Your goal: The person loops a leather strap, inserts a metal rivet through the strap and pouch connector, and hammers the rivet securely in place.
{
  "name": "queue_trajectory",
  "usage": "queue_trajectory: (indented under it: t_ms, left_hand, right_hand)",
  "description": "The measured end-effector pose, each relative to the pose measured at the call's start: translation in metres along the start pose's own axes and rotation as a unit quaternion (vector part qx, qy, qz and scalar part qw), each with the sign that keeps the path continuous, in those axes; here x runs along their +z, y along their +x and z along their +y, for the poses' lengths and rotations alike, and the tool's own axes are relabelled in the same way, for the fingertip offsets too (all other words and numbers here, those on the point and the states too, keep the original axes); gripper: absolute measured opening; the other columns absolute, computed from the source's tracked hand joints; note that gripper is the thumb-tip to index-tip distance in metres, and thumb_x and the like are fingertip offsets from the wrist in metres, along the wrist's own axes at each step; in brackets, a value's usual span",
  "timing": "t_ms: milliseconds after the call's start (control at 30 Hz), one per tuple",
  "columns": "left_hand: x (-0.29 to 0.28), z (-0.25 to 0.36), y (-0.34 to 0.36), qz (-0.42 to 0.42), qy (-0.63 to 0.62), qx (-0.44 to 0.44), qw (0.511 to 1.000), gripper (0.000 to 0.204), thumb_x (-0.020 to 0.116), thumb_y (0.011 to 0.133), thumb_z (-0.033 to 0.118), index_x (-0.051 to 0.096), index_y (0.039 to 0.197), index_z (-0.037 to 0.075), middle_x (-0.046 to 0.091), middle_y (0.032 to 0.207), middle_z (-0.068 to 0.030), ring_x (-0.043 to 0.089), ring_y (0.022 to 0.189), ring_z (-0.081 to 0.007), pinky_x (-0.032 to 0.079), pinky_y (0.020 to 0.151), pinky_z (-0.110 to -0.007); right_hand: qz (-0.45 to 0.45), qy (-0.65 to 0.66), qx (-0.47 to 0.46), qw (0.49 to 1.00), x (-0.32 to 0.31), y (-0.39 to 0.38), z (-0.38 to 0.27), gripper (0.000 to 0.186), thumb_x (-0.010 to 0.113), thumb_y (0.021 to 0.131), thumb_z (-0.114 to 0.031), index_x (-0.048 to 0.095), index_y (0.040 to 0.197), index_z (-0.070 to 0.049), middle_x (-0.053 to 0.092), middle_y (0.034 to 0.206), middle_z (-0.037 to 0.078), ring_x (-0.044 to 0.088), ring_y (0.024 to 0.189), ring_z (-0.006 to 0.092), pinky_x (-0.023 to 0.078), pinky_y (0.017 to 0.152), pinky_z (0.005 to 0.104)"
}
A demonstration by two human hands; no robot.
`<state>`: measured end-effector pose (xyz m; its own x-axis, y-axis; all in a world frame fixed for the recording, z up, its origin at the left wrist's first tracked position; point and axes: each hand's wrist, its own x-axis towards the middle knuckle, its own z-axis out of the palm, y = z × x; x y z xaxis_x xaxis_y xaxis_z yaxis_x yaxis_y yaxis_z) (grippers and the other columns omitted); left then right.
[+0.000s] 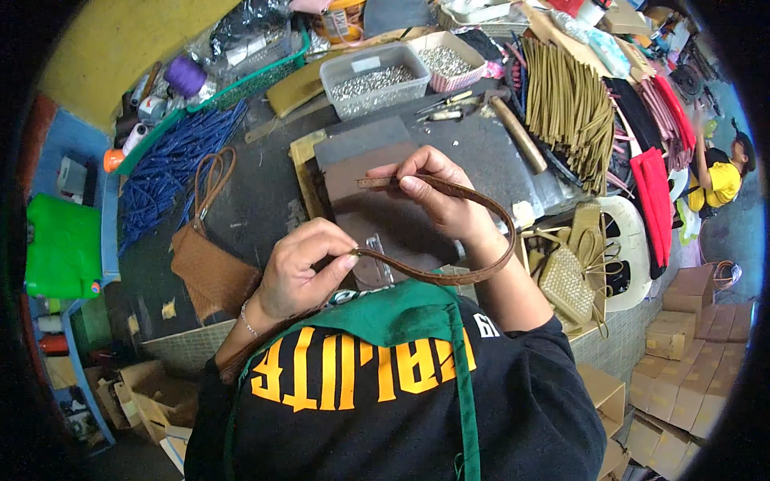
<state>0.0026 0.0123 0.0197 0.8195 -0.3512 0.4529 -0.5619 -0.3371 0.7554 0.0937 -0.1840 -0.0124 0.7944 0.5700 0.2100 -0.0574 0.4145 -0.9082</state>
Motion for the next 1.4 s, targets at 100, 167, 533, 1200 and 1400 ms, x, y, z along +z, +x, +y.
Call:
queue_trajectory:
  t_ms: [100, 167, 533, 1200, 1400]
  left_hand:
    - [0.001, -0.004, -0.006, -0.014, -0.009, -0.022, 1.0, 0.006, 0.06, 0.073, 0.002, 0.055, 0.074, -0.002, 0.056, 0.075, -0.0109, 0.055, 0.067, -0.0197, 0.044, 0.059, -0.028]
    - [0.003, -0.005, -0.009, -0.02, -0.013, -0.029, 0.999, 0.007, 0.06, 0.073, 0.002, 0.056, 0.075, -0.002, 0.056, 0.075, -0.0103, 0.055, 0.068, -0.0199, 0.044, 0.059, -0.028]
    - [0.002, 0.001, -0.015, -0.003, 0.088, 0.015, 0.996, 0.008, 0.062, 0.07, 0.003, 0.057, 0.076, 0.001, 0.057, 0.077, -0.0086, 0.056, 0.07, -0.0202, 0.043, 0.065, -0.03]
    - [0.0, 0.009, -0.021, 0.013, 0.225, 0.09, 0.97, 0.016, 0.063, 0.066, 0.008, 0.06, 0.081, 0.005, 0.057, 0.086, -0.002, 0.054, 0.08, -0.0161, 0.036, 0.082, -0.034]
    - [0.001, 0.007, -0.02, 0.006, 0.223, 0.105, 0.969, 0.016, 0.063, 0.065, 0.008, 0.06, 0.08, 0.006, 0.056, 0.086, -0.0015, 0.054, 0.081, -0.0161, 0.035, 0.083, -0.034]
  right_hand:
    - [-0.014, -0.186, 0.008, 0.982, -0.005, -0.003, 0.008, 0.005, 0.05, 0.082, -0.001, 0.047, 0.084, -0.002, 0.056, 0.103, 0.015, 0.054, 0.095, 0.0177, 0.043, 0.081, 0.0275]
    - [-0.04, -0.293, 0.018, 0.955, -0.004, -0.004, 0.014, 0.007, 0.052, 0.078, 0.005, 0.048, 0.081, 0.0, 0.058, 0.1, 0.012, 0.054, 0.096, 0.0164, 0.043, 0.081, 0.0267]
    - [0.105, -0.114, 0.005, 0.988, 0.017, -0.016, 0.009, 0.014, 0.054, 0.079, 0.002, 0.048, 0.092, 0.002, 0.06, 0.094, 0.011, 0.057, 0.087, 0.0149, 0.046, 0.077, 0.0273]
    - [0.003, -0.458, -0.084, 0.885, 0.039, -0.038, -0.025, 0.025, 0.052, 0.083, -0.02, 0.052, 0.097, 0.001, 0.048, 0.08, 0.013, 0.05, 0.069, 0.0253, 0.041, 0.063, 0.0293]
    - [-0.058, -0.342, -0.082, 0.934, 0.038, -0.04, -0.021, 0.008, 0.056, 0.078, -0.005, 0.054, 0.077, 0.002, 0.057, 0.087, 0.011, 0.055, 0.077, 0.0169, 0.044, 0.067, 0.0281]
